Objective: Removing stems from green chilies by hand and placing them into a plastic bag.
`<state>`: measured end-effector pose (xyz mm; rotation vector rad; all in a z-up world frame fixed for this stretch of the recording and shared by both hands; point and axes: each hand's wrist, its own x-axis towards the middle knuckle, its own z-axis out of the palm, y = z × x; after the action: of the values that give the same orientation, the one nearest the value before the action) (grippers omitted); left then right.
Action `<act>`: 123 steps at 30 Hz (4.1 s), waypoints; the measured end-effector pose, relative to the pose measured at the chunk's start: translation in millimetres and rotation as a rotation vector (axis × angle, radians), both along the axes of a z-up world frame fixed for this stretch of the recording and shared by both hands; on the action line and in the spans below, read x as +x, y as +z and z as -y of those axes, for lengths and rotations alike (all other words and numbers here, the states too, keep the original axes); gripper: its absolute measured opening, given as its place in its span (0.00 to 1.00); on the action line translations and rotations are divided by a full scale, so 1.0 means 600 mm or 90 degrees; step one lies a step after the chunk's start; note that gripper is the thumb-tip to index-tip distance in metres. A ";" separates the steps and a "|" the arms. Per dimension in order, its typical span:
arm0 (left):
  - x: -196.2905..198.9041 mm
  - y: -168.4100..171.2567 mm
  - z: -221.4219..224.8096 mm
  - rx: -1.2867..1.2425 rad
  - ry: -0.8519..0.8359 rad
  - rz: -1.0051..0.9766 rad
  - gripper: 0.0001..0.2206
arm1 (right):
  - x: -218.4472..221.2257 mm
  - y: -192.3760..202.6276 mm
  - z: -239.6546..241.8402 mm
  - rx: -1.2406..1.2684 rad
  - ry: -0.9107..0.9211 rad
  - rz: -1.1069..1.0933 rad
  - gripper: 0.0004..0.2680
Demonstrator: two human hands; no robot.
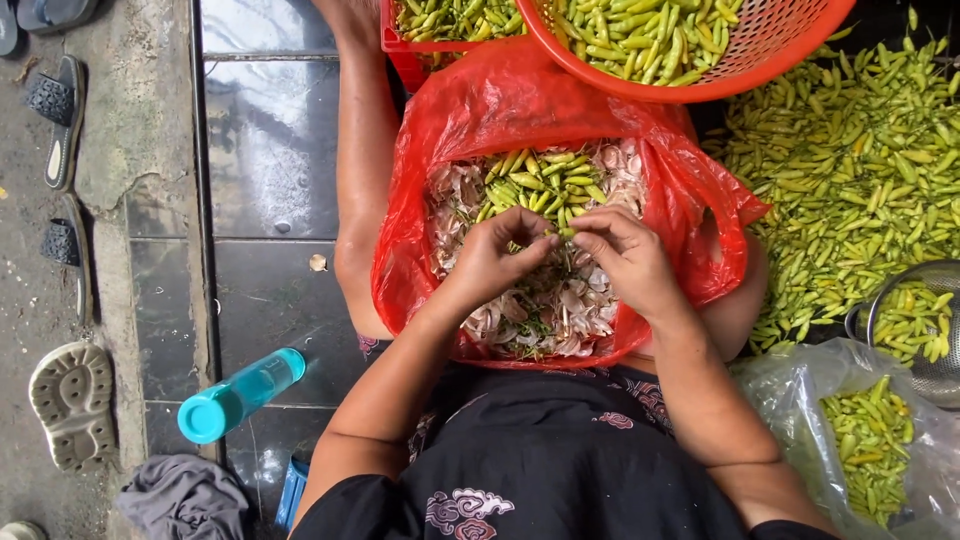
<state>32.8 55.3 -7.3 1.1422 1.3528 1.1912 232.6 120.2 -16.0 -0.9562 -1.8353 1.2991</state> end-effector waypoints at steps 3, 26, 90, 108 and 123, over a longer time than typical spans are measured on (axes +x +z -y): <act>-0.012 0.005 0.016 -0.033 -0.012 0.100 0.09 | -0.007 0.011 0.011 -0.013 0.008 -0.022 0.04; 0.003 0.007 0.077 -0.080 0.081 0.263 0.08 | -0.048 0.032 0.065 -0.119 0.017 -0.066 0.07; -0.058 -0.038 0.033 0.107 -0.005 -0.453 0.11 | 0.018 -0.061 0.034 -0.761 0.131 -0.455 0.05; -0.060 -0.082 -0.113 0.369 -0.113 -0.787 0.05 | 0.025 -0.059 0.024 -0.687 0.030 -0.394 0.06; 0.031 -0.040 0.061 -0.065 0.165 0.328 0.05 | -0.043 -0.016 0.080 -0.370 -0.084 -0.202 0.03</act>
<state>51.4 18.7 -31.4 0.5401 1.1613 1.4608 207.0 72.1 -25.4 -1.0628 -1.1506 1.8252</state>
